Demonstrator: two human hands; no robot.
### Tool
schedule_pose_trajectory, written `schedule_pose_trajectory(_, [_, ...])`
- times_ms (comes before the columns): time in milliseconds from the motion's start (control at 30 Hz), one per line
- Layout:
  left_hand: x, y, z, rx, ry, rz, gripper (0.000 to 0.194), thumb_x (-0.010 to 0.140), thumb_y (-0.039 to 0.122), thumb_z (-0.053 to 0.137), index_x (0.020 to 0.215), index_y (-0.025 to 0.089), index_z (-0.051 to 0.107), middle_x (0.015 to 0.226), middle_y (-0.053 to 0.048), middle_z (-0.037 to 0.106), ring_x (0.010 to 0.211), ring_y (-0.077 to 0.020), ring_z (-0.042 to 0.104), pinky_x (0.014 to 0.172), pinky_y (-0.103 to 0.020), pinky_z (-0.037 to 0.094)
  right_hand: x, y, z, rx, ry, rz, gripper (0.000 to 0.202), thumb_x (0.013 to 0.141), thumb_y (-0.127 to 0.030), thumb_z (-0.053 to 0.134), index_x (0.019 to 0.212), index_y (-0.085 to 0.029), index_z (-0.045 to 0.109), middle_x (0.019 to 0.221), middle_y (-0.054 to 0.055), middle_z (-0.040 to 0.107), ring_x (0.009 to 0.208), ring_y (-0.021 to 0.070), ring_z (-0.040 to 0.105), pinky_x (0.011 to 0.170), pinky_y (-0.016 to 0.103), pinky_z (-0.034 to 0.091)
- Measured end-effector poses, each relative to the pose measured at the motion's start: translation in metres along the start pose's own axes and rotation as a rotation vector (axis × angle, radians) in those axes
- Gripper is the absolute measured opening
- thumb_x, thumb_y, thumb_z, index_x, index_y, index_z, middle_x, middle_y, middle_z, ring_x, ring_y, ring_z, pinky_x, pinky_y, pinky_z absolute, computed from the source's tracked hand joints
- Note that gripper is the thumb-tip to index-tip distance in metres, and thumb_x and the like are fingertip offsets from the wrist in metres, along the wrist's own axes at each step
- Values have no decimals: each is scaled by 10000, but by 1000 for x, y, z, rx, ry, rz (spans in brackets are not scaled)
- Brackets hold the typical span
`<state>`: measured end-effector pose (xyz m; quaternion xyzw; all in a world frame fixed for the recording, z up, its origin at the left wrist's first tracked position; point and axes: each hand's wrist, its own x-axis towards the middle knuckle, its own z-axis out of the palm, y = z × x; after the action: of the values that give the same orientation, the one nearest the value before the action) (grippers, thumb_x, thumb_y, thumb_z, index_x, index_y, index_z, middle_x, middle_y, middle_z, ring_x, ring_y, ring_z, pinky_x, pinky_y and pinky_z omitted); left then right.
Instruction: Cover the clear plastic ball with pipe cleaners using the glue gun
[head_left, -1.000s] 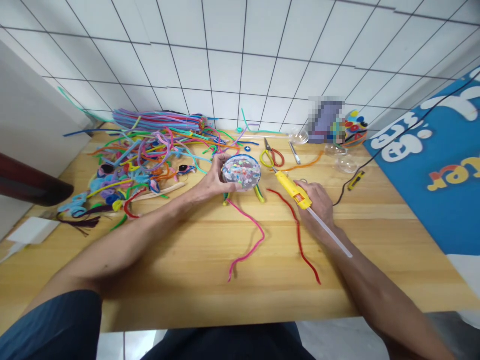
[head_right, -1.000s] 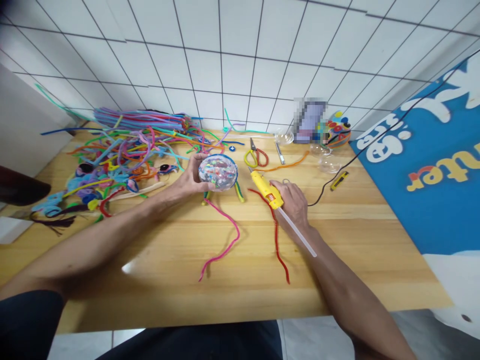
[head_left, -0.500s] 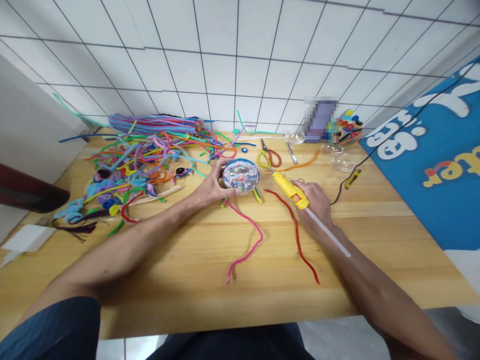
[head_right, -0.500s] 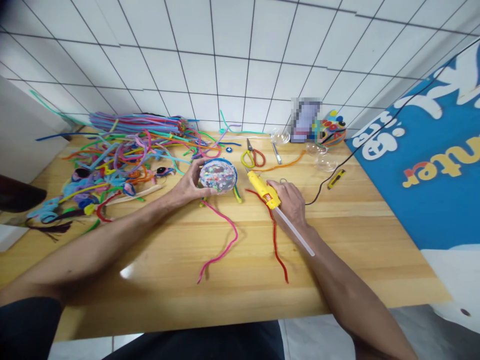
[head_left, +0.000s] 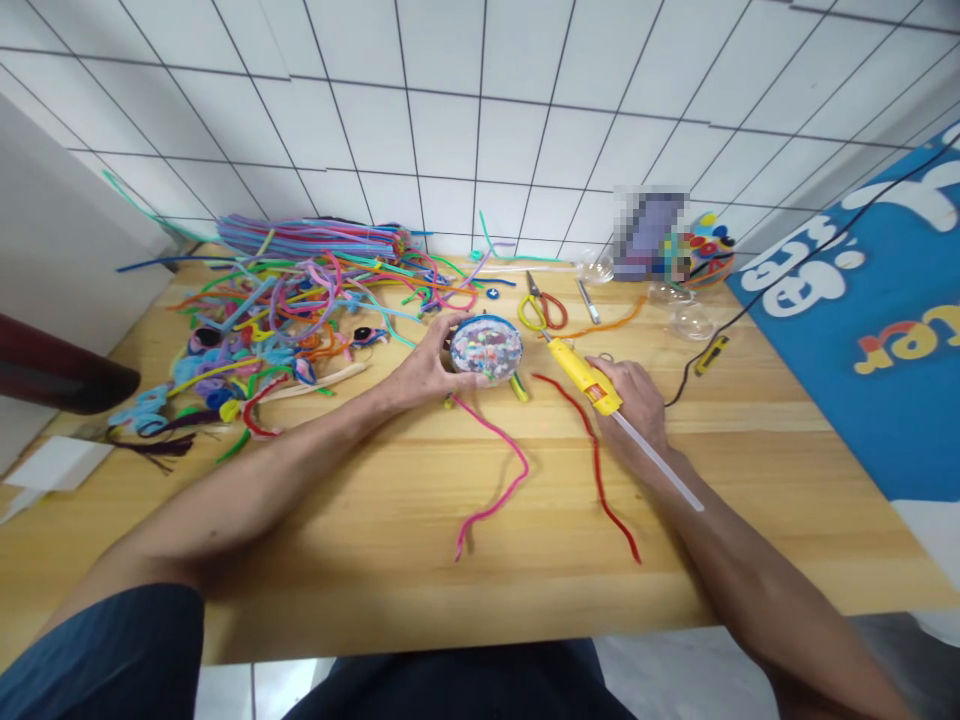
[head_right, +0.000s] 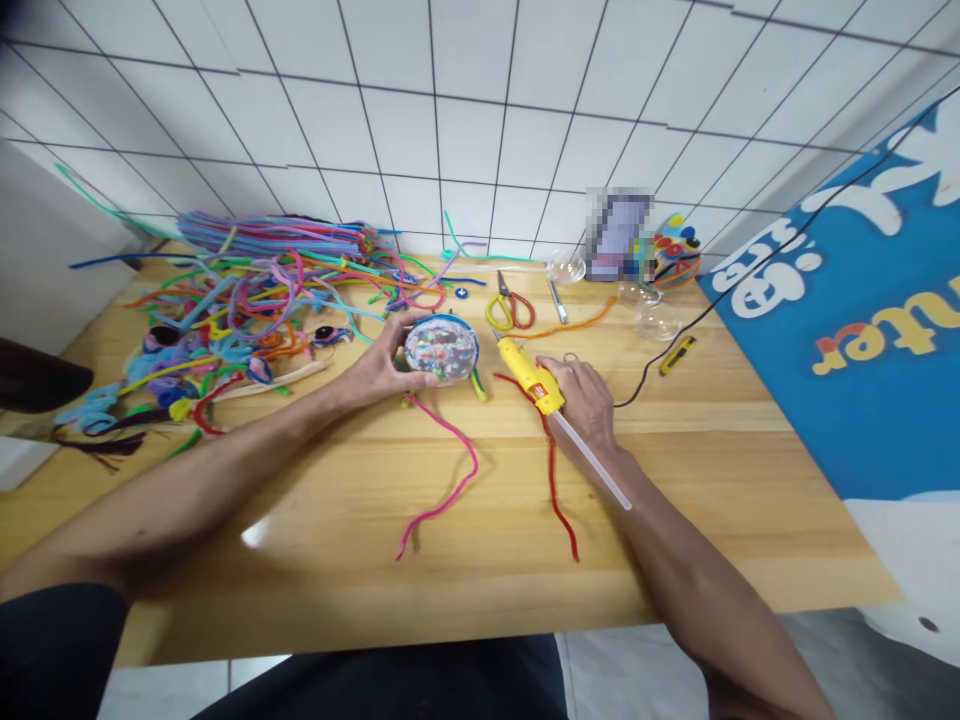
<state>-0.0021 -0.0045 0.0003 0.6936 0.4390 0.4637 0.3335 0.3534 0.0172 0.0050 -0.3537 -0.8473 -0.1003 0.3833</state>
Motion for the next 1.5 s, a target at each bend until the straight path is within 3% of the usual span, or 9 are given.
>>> schedule_pose_trajectory(100, [1,1,-2,-64,-10,-73,969,759,628,956,1523,249,496,1539,-146,562,1440,-354,587,1205,-520,510,0,0,1,4,-7,1,317,1101,-291,541,1371,-233,697,1105,108,813,977,271,728,900,413,592])
schedule_pose_trajectory(267, [3,-2,-5,-89,-24,-69,981,739,651,966,1525,256,531,1584,-144,556,1478,-363,566,1218,-502,498,-1,3,0,27,-16,-20,366,1092,-284,548,1430,-236,681,1114,112,812,990,280,731,906,415,594])
schedule_pose_trajectory(433, [3,-3,-4,-167,-51,-103,923,812,694,890,1548,277,520,1602,-128,570,1446,-348,600,1204,-497,508,-2,3,-1,36,-41,8,371,1085,-273,559,1435,-249,683,1154,108,817,1032,284,739,947,431,601])
schedule_pose_trajectory(667, [8,3,-3,-151,27,-141,814,850,776,800,1451,258,615,1429,-91,697,1369,-338,633,1136,-466,539,0,1,-1,26,-20,5,345,1093,-264,548,1409,-235,681,1142,107,817,1020,279,740,937,425,598])
schedule_pose_trajectory(933, [10,4,-3,-163,37,-154,764,831,720,850,1407,254,662,1401,-93,729,1321,-333,683,1088,-464,562,-1,-2,-1,46,-40,7,357,1083,-271,563,1416,-251,689,1167,101,821,1019,277,743,943,426,604])
schedule_pose_trajectory(1133, [7,12,-5,-26,30,-135,812,822,699,864,1446,225,653,1455,-118,701,1231,-324,701,1010,-435,583,0,-3,-2,37,-21,-20,315,1097,-270,560,1380,-232,693,1141,107,824,1003,269,747,920,414,605])
schedule_pose_trajectory(1333, [-4,11,-2,56,31,-40,888,811,705,874,1515,237,602,1553,-141,649,1424,-375,630,1154,-493,557,-1,-1,-2,32,-31,5,332,1095,-319,560,1380,-232,706,1111,109,822,970,277,733,898,423,598])
schedule_pose_trajectory(1500, [-8,1,3,8,-24,14,1136,670,726,977,1576,218,518,1622,-195,574,1522,-411,568,1310,-557,457,1,-2,-3,33,-2,-29,321,1116,-296,522,1370,-219,703,1113,110,819,963,262,730,889,401,584])
